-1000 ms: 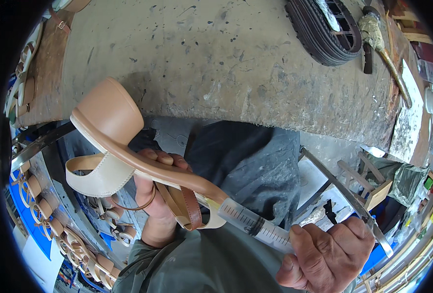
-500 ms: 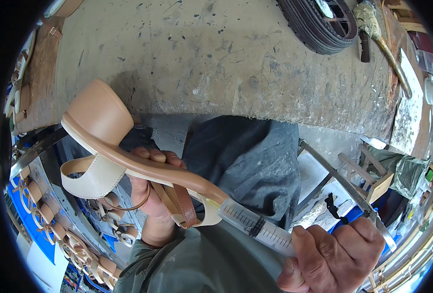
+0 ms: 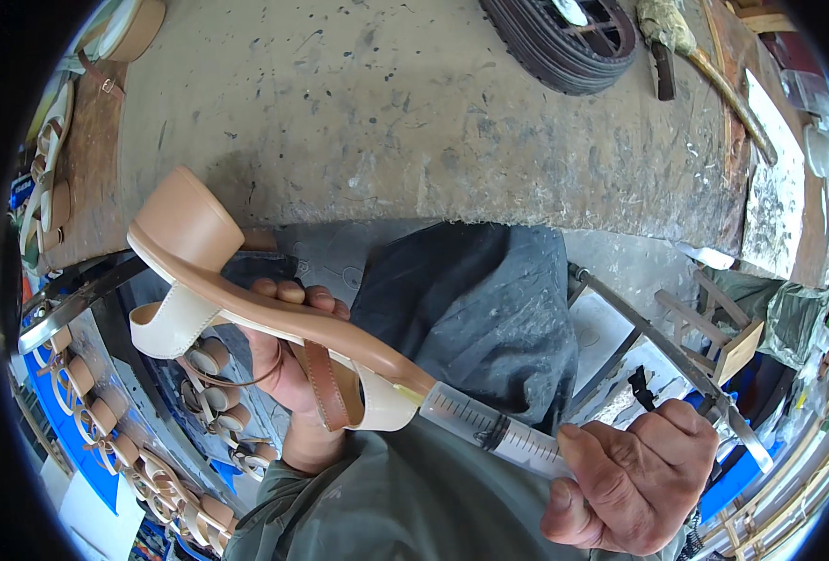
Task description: The person picks up sandals from a metal cart one by one, applies adhesive along their edges and straps using a syringe, and returns them to the cart.
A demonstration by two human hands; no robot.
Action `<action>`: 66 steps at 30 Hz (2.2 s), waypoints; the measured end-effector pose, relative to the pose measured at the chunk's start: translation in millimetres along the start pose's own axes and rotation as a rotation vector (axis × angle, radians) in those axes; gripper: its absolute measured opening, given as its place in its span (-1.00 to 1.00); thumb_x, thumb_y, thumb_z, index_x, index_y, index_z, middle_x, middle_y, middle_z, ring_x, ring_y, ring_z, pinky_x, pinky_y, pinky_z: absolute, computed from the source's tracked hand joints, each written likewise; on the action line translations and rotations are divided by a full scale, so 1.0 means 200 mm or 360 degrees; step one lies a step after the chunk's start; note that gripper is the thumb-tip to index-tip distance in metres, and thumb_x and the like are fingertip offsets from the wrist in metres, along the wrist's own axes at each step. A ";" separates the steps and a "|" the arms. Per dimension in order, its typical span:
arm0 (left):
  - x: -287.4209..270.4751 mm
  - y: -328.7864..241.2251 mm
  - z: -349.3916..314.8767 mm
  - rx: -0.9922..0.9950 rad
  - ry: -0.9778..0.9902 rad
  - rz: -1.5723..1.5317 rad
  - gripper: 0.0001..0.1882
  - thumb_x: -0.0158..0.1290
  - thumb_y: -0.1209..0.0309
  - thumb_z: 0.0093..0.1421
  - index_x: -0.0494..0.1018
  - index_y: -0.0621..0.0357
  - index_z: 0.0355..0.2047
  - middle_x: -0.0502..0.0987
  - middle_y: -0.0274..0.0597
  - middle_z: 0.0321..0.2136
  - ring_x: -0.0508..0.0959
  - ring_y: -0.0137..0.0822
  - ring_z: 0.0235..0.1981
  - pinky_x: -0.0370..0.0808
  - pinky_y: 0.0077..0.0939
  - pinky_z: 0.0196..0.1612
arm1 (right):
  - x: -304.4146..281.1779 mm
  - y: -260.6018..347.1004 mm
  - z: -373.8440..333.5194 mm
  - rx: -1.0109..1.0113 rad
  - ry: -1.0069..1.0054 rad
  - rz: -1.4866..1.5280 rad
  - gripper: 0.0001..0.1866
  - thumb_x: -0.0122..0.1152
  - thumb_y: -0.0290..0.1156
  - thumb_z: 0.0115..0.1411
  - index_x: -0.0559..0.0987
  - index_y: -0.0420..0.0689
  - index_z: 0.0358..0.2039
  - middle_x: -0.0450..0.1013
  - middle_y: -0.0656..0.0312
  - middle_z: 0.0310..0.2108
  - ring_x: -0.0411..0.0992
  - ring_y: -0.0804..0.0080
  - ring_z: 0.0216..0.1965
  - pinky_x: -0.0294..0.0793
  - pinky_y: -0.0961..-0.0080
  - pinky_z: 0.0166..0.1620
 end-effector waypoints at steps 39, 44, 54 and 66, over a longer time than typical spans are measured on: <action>0.15 -0.03 0.02 -0.0049 -0.0069 -0.0197 -0.63 -0.15 0.17 0.27 0.35 0.12 -0.04 0.49 -0.17 -0.15 0.49 -0.25 -0.12 0.39 -0.27 0.00 | -0.02 -0.22 -0.23 0.0231 -0.0341 0.0281 -0.68 0.16 -0.21 -0.02 0.55 -0.25 -0.44 0.40 0.22 -0.72 0.29 0.44 -0.71 0.20 0.53 -0.59; 0.20 -0.12 0.04 0.0159 -0.0193 -0.0181 -0.62 -0.16 0.15 0.27 0.35 0.12 -0.04 0.49 -0.22 -0.16 0.49 -0.29 -0.14 0.42 -0.31 -0.04 | 0.38 -0.30 -0.21 0.0563 -0.0386 0.1744 -0.24 0.29 -0.08 -0.02 0.25 -0.27 0.09 0.43 0.14 -0.33 0.41 0.43 -0.41 0.36 0.53 -0.22; 0.14 -0.43 -0.31 0.0789 -0.0390 0.1284 -0.69 -0.18 0.32 0.26 0.36 0.34 -0.15 0.47 -0.01 -0.26 0.44 -0.31 -0.18 0.39 -0.54 -0.23 | 0.36 0.05 0.29 0.0128 -0.0980 0.2407 -0.52 0.27 -0.53 -0.01 0.33 -0.29 -0.07 0.39 0.12 -0.15 0.36 0.47 -0.15 0.33 0.48 -0.02; 0.39 -0.64 -0.10 -0.0055 0.1234 0.2809 -0.61 0.12 0.28 -0.01 0.41 0.25 -0.20 0.43 0.03 -0.24 0.36 -0.06 -0.03 0.25 -0.24 0.03 | 0.21 0.10 0.30 -0.0155 -0.0073 0.1705 -0.49 0.30 -0.61 -0.07 0.40 -0.21 -0.05 0.38 0.19 -0.18 0.36 0.46 -0.19 0.32 0.57 -0.10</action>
Point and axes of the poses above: each hand's wrist, its own z-axis towards the middle knuckle, its own x-axis out of the palm, y = z × x, the point moved 5 cm from there along z, towards the middle knuckle
